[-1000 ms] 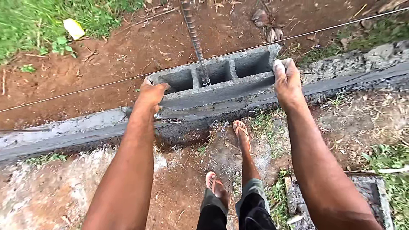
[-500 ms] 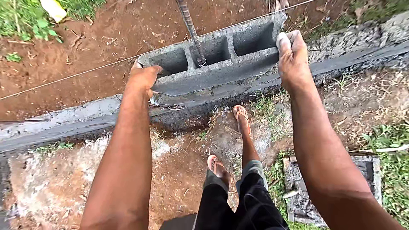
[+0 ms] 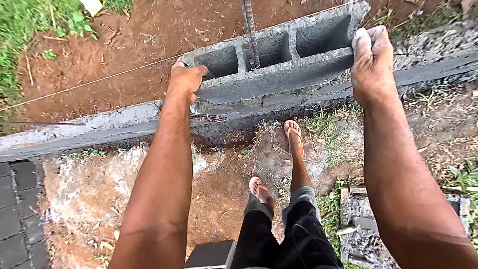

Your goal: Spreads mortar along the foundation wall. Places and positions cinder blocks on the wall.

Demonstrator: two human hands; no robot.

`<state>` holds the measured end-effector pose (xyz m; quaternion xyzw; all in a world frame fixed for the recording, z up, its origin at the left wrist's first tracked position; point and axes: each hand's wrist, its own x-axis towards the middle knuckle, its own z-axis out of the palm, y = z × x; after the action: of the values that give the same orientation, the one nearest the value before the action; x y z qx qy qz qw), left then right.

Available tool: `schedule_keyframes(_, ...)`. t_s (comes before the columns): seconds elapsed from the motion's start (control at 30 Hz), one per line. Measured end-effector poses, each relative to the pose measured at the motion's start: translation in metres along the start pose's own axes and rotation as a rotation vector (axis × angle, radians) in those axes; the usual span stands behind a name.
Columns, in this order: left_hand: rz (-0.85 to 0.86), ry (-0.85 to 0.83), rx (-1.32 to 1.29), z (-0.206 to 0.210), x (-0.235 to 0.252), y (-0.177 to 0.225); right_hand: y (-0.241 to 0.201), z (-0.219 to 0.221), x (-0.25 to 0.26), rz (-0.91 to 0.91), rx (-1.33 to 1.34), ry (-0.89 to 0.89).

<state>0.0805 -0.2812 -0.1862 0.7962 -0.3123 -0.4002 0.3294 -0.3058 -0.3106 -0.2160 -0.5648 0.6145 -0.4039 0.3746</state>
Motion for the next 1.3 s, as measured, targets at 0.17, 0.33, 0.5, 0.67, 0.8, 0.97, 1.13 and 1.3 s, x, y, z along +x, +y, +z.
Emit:
schedule_keyframes(0.17,0.002,0.014,-0.003,0.000,0.001,-0.001,0.000,-0.001,-0.001,0.005,-0.013,-0.004)
schedule_keyframes(0.33,-0.017,0.003,0.011,0.000,-0.001,0.000,-0.002,-0.004,-0.001,0.042,-0.021,-0.032)
schedule_keyframes(0.5,-0.045,-0.107,-0.027,-0.016,-0.005,-0.001,-0.007,-0.004,-0.003,0.117,-0.009,-0.035)
schedule_keyframes(0.67,0.013,-0.114,-0.067,-0.038,-0.056,-0.010,-0.012,-0.005,-0.004,0.143,-0.012,-0.038)
schedule_keyframes(0.8,0.227,-0.110,0.029,-0.031,-0.063,-0.039,-0.019,-0.024,-0.024,0.100,-0.017,0.135)
schedule_keyframes(0.97,0.285,-0.040,0.159,-0.031,-0.064,-0.043,0.001,-0.026,-0.095,0.475,0.237,0.243)
schedule_keyframes(1.13,0.254,-0.092,0.107,-0.037,-0.081,-0.044,0.050,0.014,-0.132,0.859,0.432,0.113)
schedule_keyframes(1.3,0.161,-0.021,0.025,-0.026,-0.082,-0.040,0.085,0.055,-0.098,1.091,0.869,0.360)
